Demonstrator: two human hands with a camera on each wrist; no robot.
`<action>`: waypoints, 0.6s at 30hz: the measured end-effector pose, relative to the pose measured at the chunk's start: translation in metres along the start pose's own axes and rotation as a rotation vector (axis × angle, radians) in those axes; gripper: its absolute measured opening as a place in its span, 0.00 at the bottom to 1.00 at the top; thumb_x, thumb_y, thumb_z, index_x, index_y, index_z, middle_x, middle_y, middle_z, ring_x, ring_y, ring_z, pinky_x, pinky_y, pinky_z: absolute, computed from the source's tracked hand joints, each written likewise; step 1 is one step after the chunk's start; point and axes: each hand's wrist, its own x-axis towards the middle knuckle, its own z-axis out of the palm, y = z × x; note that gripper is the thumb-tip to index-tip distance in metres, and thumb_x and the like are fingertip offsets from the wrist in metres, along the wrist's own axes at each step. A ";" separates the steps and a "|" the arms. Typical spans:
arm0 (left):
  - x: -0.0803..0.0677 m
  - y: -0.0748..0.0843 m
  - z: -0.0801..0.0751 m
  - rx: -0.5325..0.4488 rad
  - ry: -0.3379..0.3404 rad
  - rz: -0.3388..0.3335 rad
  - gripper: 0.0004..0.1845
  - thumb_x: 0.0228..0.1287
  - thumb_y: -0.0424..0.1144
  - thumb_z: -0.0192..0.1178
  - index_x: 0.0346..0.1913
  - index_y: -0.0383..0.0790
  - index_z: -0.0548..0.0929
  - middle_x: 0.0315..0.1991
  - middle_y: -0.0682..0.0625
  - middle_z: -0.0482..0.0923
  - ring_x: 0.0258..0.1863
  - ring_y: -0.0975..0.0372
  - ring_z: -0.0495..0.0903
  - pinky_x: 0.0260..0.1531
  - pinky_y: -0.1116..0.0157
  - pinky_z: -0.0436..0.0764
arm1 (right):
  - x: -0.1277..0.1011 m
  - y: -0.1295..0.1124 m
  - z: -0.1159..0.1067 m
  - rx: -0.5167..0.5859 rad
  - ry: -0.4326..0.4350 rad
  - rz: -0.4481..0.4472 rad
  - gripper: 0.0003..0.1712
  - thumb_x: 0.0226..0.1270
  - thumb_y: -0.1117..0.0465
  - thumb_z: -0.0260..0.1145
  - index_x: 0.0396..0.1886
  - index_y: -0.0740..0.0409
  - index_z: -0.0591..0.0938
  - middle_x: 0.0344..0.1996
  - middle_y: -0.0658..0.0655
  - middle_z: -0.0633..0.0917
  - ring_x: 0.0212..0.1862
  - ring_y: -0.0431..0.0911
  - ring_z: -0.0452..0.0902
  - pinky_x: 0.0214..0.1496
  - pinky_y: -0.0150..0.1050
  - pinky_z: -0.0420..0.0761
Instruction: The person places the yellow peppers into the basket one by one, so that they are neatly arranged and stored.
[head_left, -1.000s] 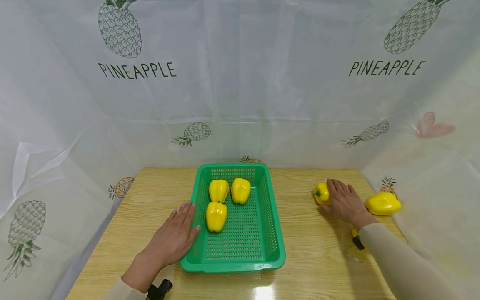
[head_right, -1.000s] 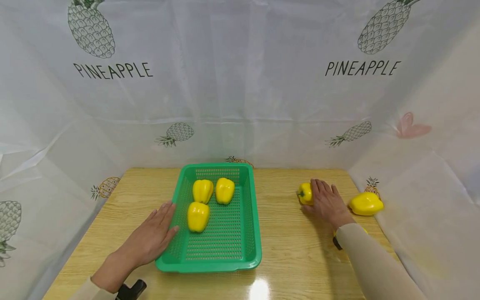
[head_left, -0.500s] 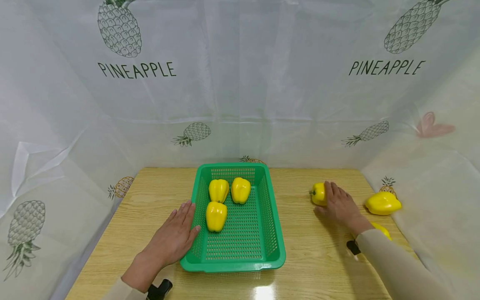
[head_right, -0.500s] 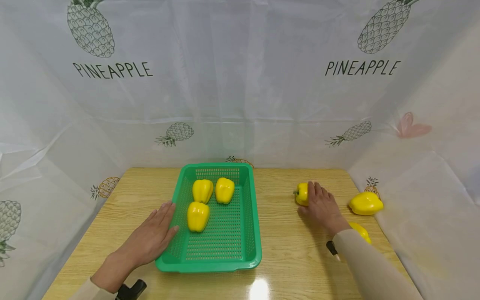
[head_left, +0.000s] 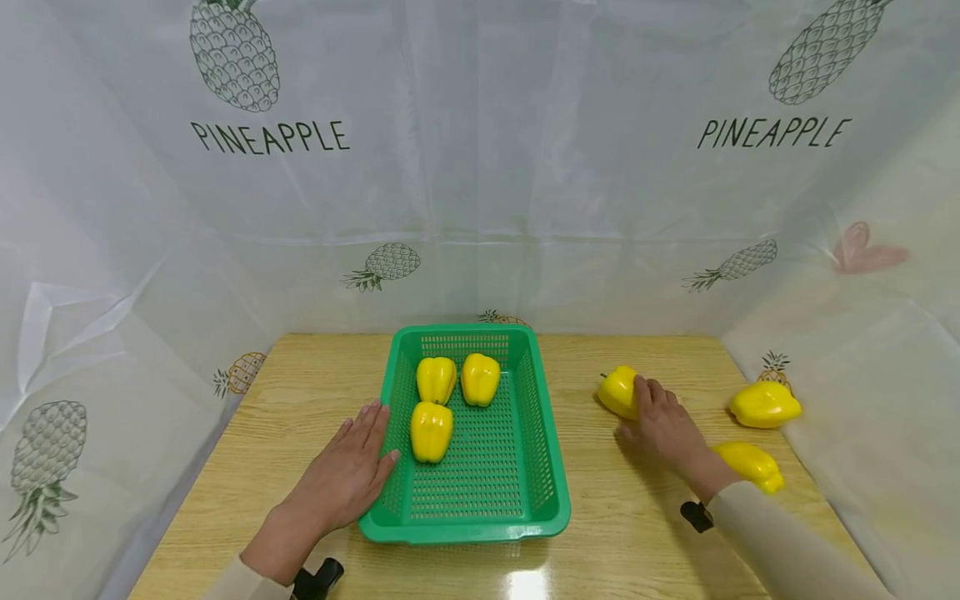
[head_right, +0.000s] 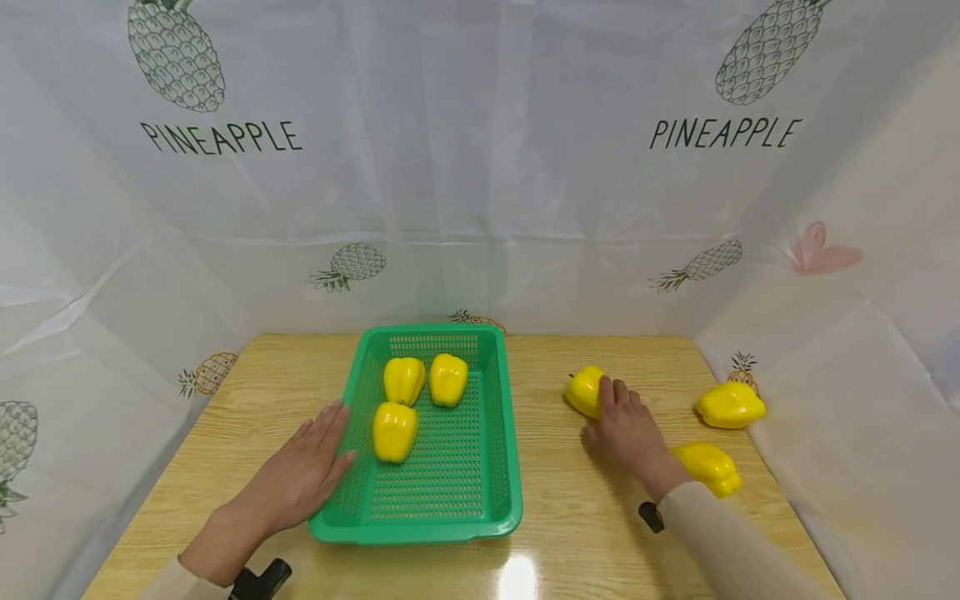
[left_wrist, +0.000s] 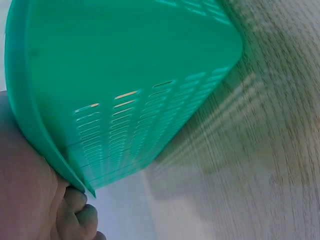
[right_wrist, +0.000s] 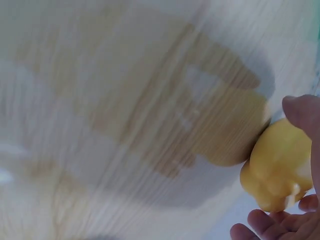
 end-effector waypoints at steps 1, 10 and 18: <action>0.000 0.000 0.000 0.000 0.001 0.001 0.36 0.84 0.47 0.52 0.81 0.25 0.59 0.82 0.30 0.56 0.81 0.40 0.59 0.78 0.40 0.64 | -0.001 -0.004 0.001 -0.001 0.015 -0.014 0.52 0.62 0.54 0.80 0.72 0.75 0.59 0.59 0.79 0.74 0.51 0.72 0.78 0.55 0.66 0.83; -0.001 0.001 0.000 -0.004 0.009 0.006 0.36 0.84 0.47 0.53 0.81 0.25 0.59 0.81 0.30 0.57 0.81 0.40 0.59 0.78 0.40 0.64 | -0.011 -0.034 0.002 -0.059 0.006 -0.077 0.52 0.61 0.52 0.81 0.72 0.74 0.62 0.56 0.76 0.80 0.54 0.69 0.80 0.53 0.64 0.85; -0.001 0.000 0.000 0.002 0.010 0.009 0.36 0.84 0.47 0.53 0.81 0.25 0.59 0.81 0.30 0.57 0.81 0.40 0.59 0.78 0.40 0.64 | 0.000 -0.036 -0.007 -0.236 0.169 -0.169 0.56 0.52 0.43 0.85 0.69 0.74 0.71 0.54 0.72 0.83 0.54 0.68 0.80 0.51 0.64 0.85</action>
